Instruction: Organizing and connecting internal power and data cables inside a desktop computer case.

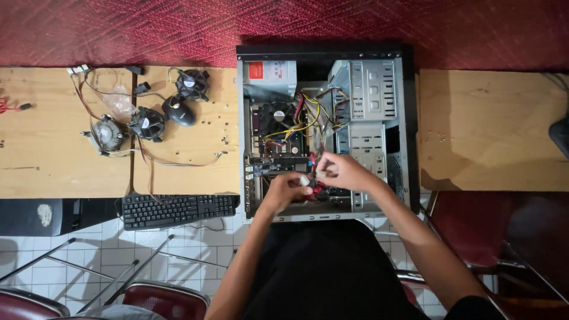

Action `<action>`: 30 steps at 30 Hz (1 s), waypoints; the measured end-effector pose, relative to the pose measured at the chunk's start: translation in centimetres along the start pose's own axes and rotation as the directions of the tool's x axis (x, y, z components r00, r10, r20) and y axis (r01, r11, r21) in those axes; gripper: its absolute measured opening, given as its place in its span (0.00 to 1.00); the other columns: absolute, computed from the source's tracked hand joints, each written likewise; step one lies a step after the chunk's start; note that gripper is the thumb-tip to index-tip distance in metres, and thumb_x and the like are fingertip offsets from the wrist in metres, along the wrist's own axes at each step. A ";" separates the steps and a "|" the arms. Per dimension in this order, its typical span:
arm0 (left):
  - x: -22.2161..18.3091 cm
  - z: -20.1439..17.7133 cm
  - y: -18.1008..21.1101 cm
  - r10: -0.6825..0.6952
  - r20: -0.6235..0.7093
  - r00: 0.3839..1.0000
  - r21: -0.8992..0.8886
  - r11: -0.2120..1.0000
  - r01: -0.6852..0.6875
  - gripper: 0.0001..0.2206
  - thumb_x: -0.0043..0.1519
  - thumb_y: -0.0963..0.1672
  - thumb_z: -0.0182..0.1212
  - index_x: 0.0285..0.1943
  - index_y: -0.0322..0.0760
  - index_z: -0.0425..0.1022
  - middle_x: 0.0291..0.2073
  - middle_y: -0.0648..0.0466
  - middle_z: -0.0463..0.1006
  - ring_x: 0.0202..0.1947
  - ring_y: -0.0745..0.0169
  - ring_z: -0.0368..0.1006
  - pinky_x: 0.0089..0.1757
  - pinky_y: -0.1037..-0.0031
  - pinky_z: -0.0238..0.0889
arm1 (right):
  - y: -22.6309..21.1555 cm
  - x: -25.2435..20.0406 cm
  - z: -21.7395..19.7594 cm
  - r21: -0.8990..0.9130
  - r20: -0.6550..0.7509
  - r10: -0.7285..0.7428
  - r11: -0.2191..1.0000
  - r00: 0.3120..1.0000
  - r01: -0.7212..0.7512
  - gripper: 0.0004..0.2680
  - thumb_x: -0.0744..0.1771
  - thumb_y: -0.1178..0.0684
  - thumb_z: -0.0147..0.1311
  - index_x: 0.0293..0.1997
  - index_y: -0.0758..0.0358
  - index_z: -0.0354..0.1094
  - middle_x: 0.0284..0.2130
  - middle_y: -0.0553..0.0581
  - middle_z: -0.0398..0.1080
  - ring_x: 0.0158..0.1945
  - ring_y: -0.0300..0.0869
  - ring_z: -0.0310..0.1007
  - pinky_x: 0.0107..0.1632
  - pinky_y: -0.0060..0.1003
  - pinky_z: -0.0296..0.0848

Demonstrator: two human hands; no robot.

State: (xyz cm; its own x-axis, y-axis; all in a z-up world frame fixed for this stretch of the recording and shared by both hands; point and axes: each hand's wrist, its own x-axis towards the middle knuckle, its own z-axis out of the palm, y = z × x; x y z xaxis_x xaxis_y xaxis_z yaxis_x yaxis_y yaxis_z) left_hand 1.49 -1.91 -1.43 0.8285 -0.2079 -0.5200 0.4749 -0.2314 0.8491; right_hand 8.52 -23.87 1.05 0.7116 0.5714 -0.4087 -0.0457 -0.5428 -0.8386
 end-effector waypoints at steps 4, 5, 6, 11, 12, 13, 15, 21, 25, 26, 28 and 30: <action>0.2 0.1 -0.1 -0.024 0.032 0.999 -0.063 0.998 0.026 0.26 0.47 0.50 0.82 0.53 0.38 0.83 0.42 0.41 0.82 0.45 0.44 0.81 0.47 0.60 0.73 | -2.9 -1.2 -1.8 0.225 0.192 0.011 0.973 0.981 -0.055 0.16 0.64 0.61 0.59 0.58 0.67 0.66 0.55 0.70 0.71 0.63 0.65 0.68 0.63 0.60 0.70; 0.1 0.0 0.4 -0.031 0.041 0.999 -0.063 0.997 0.034 0.26 0.47 0.50 0.82 0.54 0.38 0.83 0.44 0.40 0.82 0.46 0.44 0.81 0.47 0.59 0.72 | -3.5 -1.4 -2.1 0.245 0.232 0.004 0.967 0.973 -0.062 0.15 0.65 0.60 0.56 0.58 0.67 0.69 0.55 0.69 0.72 0.65 0.63 0.68 0.65 0.64 0.66; 0.0 -0.1 0.4 -0.031 0.038 0.999 -0.064 0.997 0.033 0.26 0.47 0.50 0.82 0.54 0.38 0.83 0.44 0.40 0.82 0.46 0.44 0.81 0.47 0.59 0.72 | -2.7 -1.1 -2.2 0.244 0.233 0.002 0.968 0.972 -0.060 0.15 0.65 0.60 0.56 0.58 0.67 0.69 0.55 0.69 0.72 0.65 0.63 0.68 0.65 0.64 0.66; 0.3 -0.3 -0.3 -0.069 0.048 0.996 -0.215 0.973 0.078 0.15 0.59 0.41 0.72 0.52 0.27 0.80 0.42 0.38 0.81 0.39 0.49 0.81 0.41 0.64 0.78 | -3.5 -1.2 -2.4 0.292 0.202 0.056 0.950 0.978 -0.114 0.16 0.67 0.63 0.52 0.64 0.70 0.64 0.57 0.73 0.68 0.56 0.60 0.76 0.58 0.52 0.78; 0.5 -0.3 -0.6 -0.068 0.049 0.996 -0.218 0.973 0.077 0.15 0.59 0.41 0.72 0.52 0.27 0.80 0.42 0.38 0.81 0.39 0.49 0.81 0.41 0.64 0.78 | -3.6 -1.2 -2.5 0.290 0.203 0.058 0.950 0.978 -0.116 0.16 0.67 0.63 0.52 0.64 0.70 0.64 0.57 0.73 0.68 0.56 0.60 0.76 0.58 0.52 0.78; 0.8 -0.3 -0.8 -0.078 0.052 0.996 -0.238 0.967 0.088 0.15 0.58 0.41 0.73 0.51 0.26 0.80 0.40 0.39 0.80 0.37 0.49 0.82 0.39 0.65 0.78 | -3.8 -1.2 -2.6 0.184 0.178 0.073 0.977 0.981 -0.106 0.17 0.67 0.64 0.53 0.66 0.71 0.63 0.61 0.75 0.63 0.58 0.63 0.73 0.60 0.55 0.75; 0.6 -0.4 -0.8 -0.095 0.055 0.994 -0.257 0.961 0.105 0.15 0.57 0.40 0.74 0.50 0.24 0.79 0.39 0.39 0.79 0.36 0.50 0.82 0.37 0.66 0.79 | -4.3 -1.2 -2.2 0.081 0.155 0.086 0.992 0.984 -0.100 0.19 0.67 0.65 0.53 0.67 0.71 0.62 0.64 0.76 0.57 0.60 0.66 0.70 0.62 0.57 0.73; -0.4 0.3 0.9 -0.093 0.053 0.994 -0.192 0.976 0.102 0.13 0.56 0.40 0.72 0.46 0.24 0.80 0.33 0.40 0.80 0.33 0.53 0.80 0.34 0.69 0.78 | -4.4 -0.4 -0.9 -0.250 0.213 0.150 0.964 0.965 -0.095 0.14 0.68 0.60 0.57 0.62 0.68 0.69 0.63 0.69 0.61 0.54 0.59 0.77 0.56 0.53 0.78; 0.7 0.5 -0.8 -0.064 0.024 0.998 -0.101 0.993 0.066 0.12 0.55 0.42 0.73 0.44 0.28 0.81 0.31 0.44 0.81 0.28 0.56 0.81 0.33 0.68 0.77 | 3.5 2.8 0.1 -0.494 0.247 0.082 0.868 0.965 0.053 0.13 0.63 0.53 0.65 0.50 0.65 0.74 0.48 0.65 0.70 0.49 0.56 0.77 0.51 0.45 0.78; 1.3 0.6 -1.8 -0.055 0.019 0.998 -0.065 0.996 0.056 0.12 0.55 0.43 0.73 0.43 0.30 0.82 0.31 0.45 0.82 0.27 0.57 0.81 0.33 0.67 0.77 | 6.8 3.8 0.3 -0.531 0.305 -0.061 0.818 0.950 0.223 0.14 0.60 0.50 0.70 0.42 0.70 0.75 0.41 0.69 0.72 0.46 0.63 0.76 0.52 0.51 0.76; 0.7 0.6 -0.9 -0.056 0.011 0.998 -0.069 0.996 0.057 0.12 0.55 0.43 0.74 0.43 0.30 0.82 0.30 0.45 0.83 0.28 0.57 0.81 0.34 0.69 0.77 | 5.7 3.9 -0.2 -0.456 0.300 -0.064 0.867 0.952 0.202 0.11 0.61 0.52 0.70 0.38 0.69 0.75 0.39 0.67 0.72 0.44 0.60 0.77 0.50 0.50 0.76; 0.7 0.5 -1.0 -0.061 0.005 0.998 -0.076 0.995 0.061 0.12 0.55 0.43 0.74 0.43 0.30 0.82 0.30 0.45 0.83 0.28 0.57 0.81 0.35 0.70 0.77 | 3.9 4.1 -0.7 -0.377 0.297 -0.063 0.909 0.953 0.178 0.08 0.62 0.54 0.69 0.34 0.68 0.74 0.37 0.65 0.72 0.42 0.57 0.78 0.48 0.48 0.76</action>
State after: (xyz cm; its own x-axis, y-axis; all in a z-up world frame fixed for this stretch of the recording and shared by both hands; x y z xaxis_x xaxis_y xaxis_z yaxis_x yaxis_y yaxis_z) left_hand 1.41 -2.25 -2.69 0.7967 -0.1983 -0.5709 0.5456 -0.1702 0.8205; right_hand 11.76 -24.10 -3.68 0.4726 0.7614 -0.4437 0.3490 -0.6240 -0.6992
